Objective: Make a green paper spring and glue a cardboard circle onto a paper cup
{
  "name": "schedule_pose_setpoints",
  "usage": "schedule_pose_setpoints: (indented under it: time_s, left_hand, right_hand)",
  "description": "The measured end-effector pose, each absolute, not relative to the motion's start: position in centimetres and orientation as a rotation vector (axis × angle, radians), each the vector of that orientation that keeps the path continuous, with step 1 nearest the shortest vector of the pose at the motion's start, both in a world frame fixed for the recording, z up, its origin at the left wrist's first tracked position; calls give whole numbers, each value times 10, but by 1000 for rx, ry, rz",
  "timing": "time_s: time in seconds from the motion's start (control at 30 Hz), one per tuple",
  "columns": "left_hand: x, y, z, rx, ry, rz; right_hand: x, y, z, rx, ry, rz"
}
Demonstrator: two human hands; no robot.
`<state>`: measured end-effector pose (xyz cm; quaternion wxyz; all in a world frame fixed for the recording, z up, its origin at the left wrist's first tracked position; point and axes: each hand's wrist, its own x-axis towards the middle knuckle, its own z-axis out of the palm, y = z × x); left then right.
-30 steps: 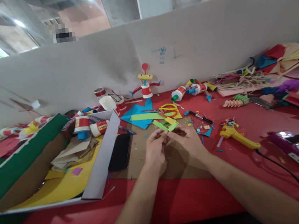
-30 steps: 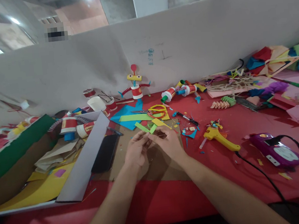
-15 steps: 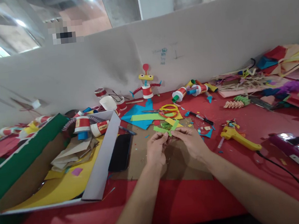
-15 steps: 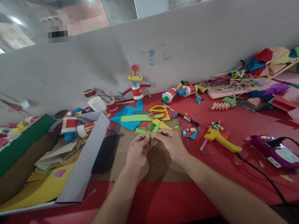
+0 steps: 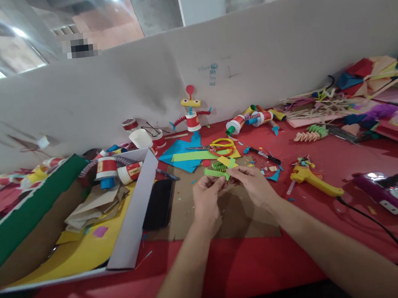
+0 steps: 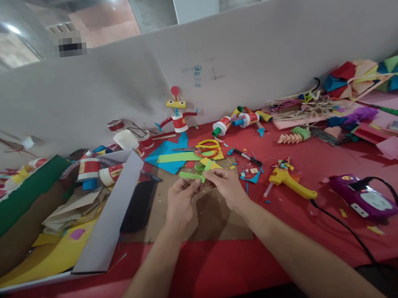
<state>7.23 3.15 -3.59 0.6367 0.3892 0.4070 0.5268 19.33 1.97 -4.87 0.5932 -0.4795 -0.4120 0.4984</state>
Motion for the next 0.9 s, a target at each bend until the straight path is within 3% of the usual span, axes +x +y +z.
schedule_pose_setpoints:
  time_s: [0.4, 0.9]
  left_hand:
    - [78, 30, -45, 783, 857, 1287]
    - [67, 37, -42, 541, 813, 1013]
  right_hand:
    - [187, 16, -48, -1215, -1052, 979]
    - [196, 21, -43, -1097, -824, 1296]
